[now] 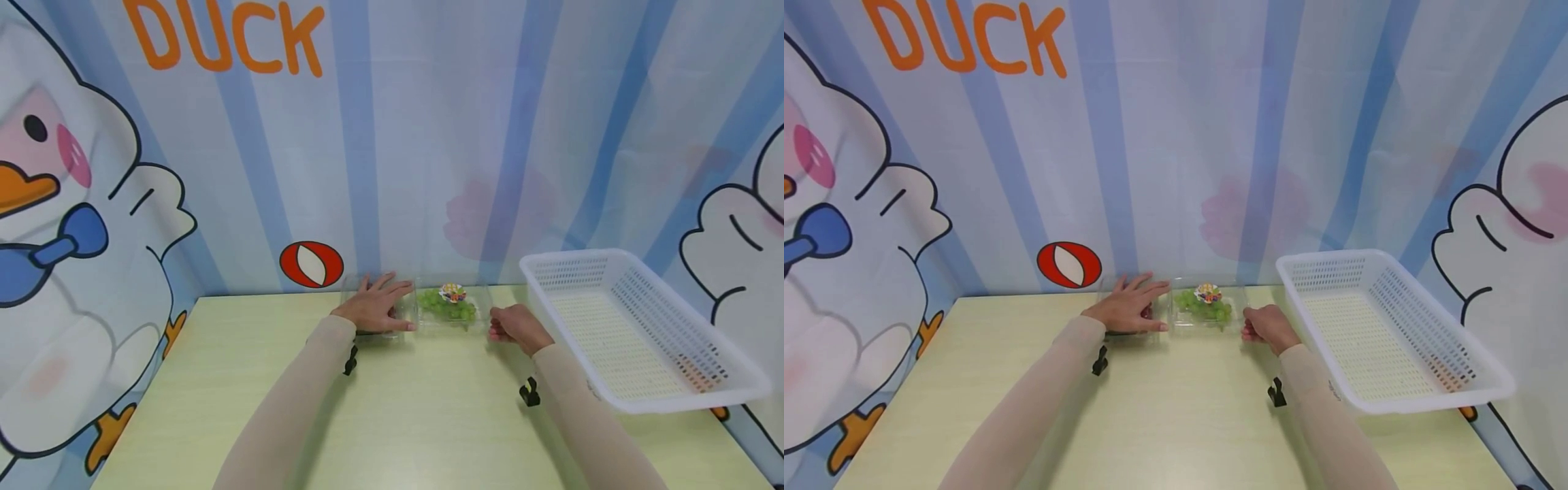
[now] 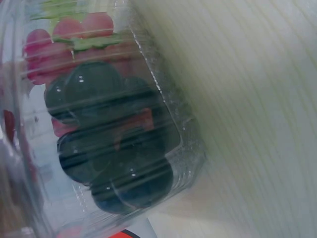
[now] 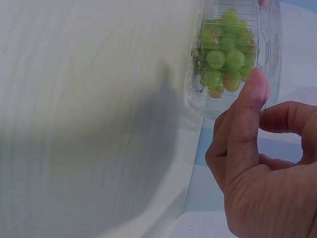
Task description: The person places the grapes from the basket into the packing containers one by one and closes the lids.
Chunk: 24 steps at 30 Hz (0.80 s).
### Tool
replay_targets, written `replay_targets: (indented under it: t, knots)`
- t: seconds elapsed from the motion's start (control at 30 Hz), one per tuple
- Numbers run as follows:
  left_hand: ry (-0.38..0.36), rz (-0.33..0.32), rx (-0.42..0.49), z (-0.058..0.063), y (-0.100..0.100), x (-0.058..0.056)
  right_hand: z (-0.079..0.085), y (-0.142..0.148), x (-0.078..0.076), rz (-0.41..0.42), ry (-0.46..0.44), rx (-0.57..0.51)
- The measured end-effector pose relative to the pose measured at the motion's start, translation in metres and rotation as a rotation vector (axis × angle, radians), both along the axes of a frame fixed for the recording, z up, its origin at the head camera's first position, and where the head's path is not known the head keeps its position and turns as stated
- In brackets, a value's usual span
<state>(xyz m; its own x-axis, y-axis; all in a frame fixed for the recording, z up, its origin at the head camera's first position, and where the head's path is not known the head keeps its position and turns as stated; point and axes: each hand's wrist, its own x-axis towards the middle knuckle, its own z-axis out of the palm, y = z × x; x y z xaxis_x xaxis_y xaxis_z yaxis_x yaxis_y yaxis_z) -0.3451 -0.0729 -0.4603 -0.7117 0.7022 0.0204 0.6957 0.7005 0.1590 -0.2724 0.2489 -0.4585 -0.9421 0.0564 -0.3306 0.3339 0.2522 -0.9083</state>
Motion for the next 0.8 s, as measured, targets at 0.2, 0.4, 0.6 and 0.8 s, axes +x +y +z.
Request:
replay_targets:
  t: [0.2, 0.4, 0.6, 0.8]
  knots:
    - [0.008, -0.001, -0.011, -0.0001, -0.0002, -0.0003, 0.0007, -0.0002, 0.0003, -0.002, -0.001, 0.008]
    - [0.008, -0.004, -0.005, 0.0003, 0.0001, 0.0001, 0.0001, -0.0004, 0.0002, -0.001, -0.006, 0.026]
    - [0.004, -0.005, -0.002, -0.0003, 0.0006, -0.0005, -0.0002, 0.0005, 0.0001, -0.005, -0.009, 0.017]
    - [-0.002, 0.001, 0.001, -0.0005, 0.0008, -0.0014, 0.0012, 0.0007, 0.0014, -0.001, -0.014, -0.007]
